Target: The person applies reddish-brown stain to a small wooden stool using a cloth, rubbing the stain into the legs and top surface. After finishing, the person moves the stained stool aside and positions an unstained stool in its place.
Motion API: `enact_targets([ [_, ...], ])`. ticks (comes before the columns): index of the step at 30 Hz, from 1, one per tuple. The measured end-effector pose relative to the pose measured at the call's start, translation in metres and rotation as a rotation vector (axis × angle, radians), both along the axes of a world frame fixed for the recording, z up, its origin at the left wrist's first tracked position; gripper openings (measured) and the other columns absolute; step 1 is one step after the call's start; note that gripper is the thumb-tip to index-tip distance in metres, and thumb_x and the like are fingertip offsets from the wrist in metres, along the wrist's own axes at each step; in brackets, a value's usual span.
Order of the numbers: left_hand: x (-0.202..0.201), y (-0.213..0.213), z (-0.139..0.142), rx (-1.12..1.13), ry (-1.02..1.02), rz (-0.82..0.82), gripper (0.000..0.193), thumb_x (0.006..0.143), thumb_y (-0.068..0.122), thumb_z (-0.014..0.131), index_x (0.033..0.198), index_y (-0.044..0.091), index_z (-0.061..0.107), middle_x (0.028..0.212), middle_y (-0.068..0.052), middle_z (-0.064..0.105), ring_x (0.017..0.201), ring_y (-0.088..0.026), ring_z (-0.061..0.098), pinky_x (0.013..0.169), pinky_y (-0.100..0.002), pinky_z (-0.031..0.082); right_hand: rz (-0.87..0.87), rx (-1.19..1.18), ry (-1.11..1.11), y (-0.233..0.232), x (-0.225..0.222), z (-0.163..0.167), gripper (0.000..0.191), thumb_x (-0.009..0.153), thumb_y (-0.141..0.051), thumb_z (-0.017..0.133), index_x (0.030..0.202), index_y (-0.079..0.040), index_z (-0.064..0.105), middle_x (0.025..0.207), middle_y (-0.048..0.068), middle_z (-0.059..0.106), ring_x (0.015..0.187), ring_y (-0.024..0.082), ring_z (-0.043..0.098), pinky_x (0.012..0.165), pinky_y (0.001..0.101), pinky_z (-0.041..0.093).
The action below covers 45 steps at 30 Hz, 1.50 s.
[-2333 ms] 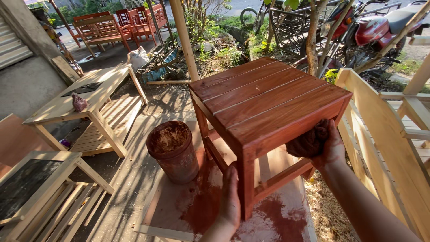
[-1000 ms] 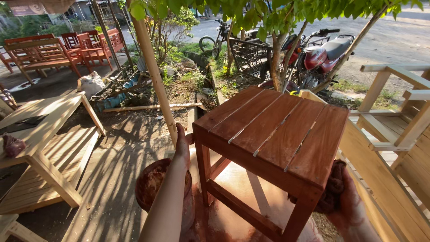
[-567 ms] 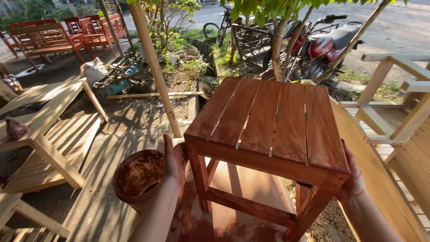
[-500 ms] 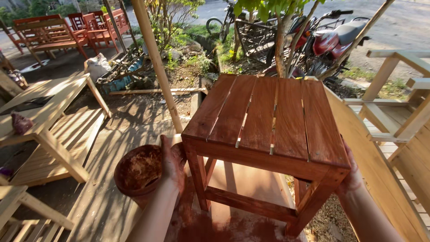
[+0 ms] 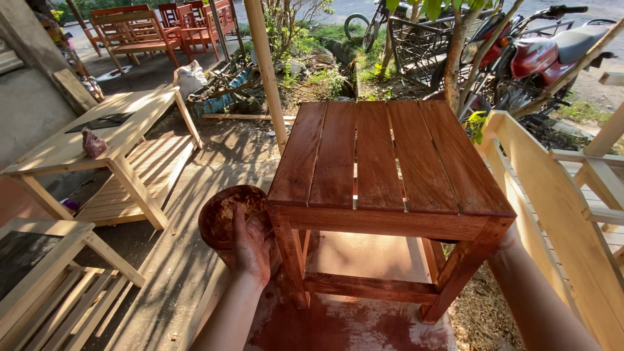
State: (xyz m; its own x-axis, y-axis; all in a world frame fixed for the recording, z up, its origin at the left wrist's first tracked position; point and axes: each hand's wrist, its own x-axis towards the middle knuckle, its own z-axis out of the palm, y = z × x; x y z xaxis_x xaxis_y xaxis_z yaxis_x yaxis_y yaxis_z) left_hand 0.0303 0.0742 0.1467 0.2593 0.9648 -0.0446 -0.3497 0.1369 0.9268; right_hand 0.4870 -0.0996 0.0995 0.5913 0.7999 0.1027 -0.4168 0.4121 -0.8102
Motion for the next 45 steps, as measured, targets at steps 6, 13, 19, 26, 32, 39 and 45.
enact_targets([
  [6,0.006,-0.003,0.0,0.081,-0.037,-0.061,0.094,0.088,0.079,0.032,0.14,0.005,0.057,0.143,-0.012,0.06,0.135,-0.026,0.05,0.114,-0.05,0.028,0.35,0.671,0.386,-0.043,-0.011,0.007,0.04,0.121,-0.032,0.044,0.096,-0.002,0.053,0.078,0.018,0.053,0.063,0.037,0.055,0.05,0.051,0.047],
  [13,0.021,0.0,-0.009,0.083,0.04,-0.158,0.096,0.085,0.079,0.029,0.149,0.01,0.048,0.154,-0.011,0.051,0.148,-0.023,0.038,0.116,-0.047,0.021,0.109,0.391,0.032,-0.142,-0.101,0.007,0.06,0.106,-0.054,0.047,0.067,-0.009,0.038,0.059,0.006,0.038,0.054,0.023,0.036,0.048,0.0381,0.028],
  [19,0.023,0.006,-0.008,0.088,-0.053,-0.304,0.1,0.091,0.081,0.031,0.16,0.01,0.021,0.169,-0.012,0.023,0.159,-0.027,0.016,0.129,-0.052,0.01,-0.407,-0.094,-0.453,-0.121,-0.201,-0.008,0.051,0.087,-0.011,0.066,0.136,-0.001,0.056,0.124,0.013,0.064,0.11,0.022,0.063,0.093,0.0358,0.054],
  [26,0.013,-0.008,0.003,0.119,0.159,-0.553,0.109,0.082,0.087,0.021,0.159,0.011,0.036,0.165,-0.009,0.034,0.155,-0.025,0.02,0.124,-0.056,0.006,-0.511,0.122,-1.291,-0.03,-0.314,0.057,0.089,0.084,-0.009,0.076,0.159,-0.001,0.028,0.127,0.017,0.062,0.114,0.032,0.064,0.096,0.0405,0.055],
  [32,0.016,0.0,-0.006,0.093,0.128,-0.661,0.097,0.083,0.086,0.02,0.152,0.02,0.037,0.158,-0.01,0.05,0.149,-0.027,0.041,0.125,-0.056,0.006,-0.977,-0.111,-1.649,0.025,-0.351,0.113,0.065,0.087,-0.022,0.08,0.145,-0.006,0.055,0.112,0.014,0.064,0.095,0.035,0.06,0.081,0.0456,0.053],
  [39,0.019,0.004,-0.017,0.135,0.052,-0.695,0.111,0.079,0.092,0.023,0.144,0.008,0.056,0.148,-0.01,0.057,0.147,-0.027,0.039,0.122,-0.057,0.011,-1.072,-0.065,-1.758,0.026,-0.341,0.091,0.045,0.091,-0.025,0.078,0.132,-0.012,0.066,0.12,0.01,0.066,0.102,0.034,0.064,0.082,0.0422,0.056],
  [45,0.014,0.0,-0.018,0.076,-0.067,-0.768,0.109,0.077,0.091,0.031,0.144,0.009,0.057,0.137,-0.012,0.064,0.135,-0.03,0.052,0.113,-0.054,0.038,-0.991,-0.125,-1.833,0.025,-0.331,0.022,0.044,0.084,-0.031,0.078,0.126,-0.016,0.071,0.111,0.007,0.067,0.091,0.03,0.063,0.073,0.0408,0.054],
])
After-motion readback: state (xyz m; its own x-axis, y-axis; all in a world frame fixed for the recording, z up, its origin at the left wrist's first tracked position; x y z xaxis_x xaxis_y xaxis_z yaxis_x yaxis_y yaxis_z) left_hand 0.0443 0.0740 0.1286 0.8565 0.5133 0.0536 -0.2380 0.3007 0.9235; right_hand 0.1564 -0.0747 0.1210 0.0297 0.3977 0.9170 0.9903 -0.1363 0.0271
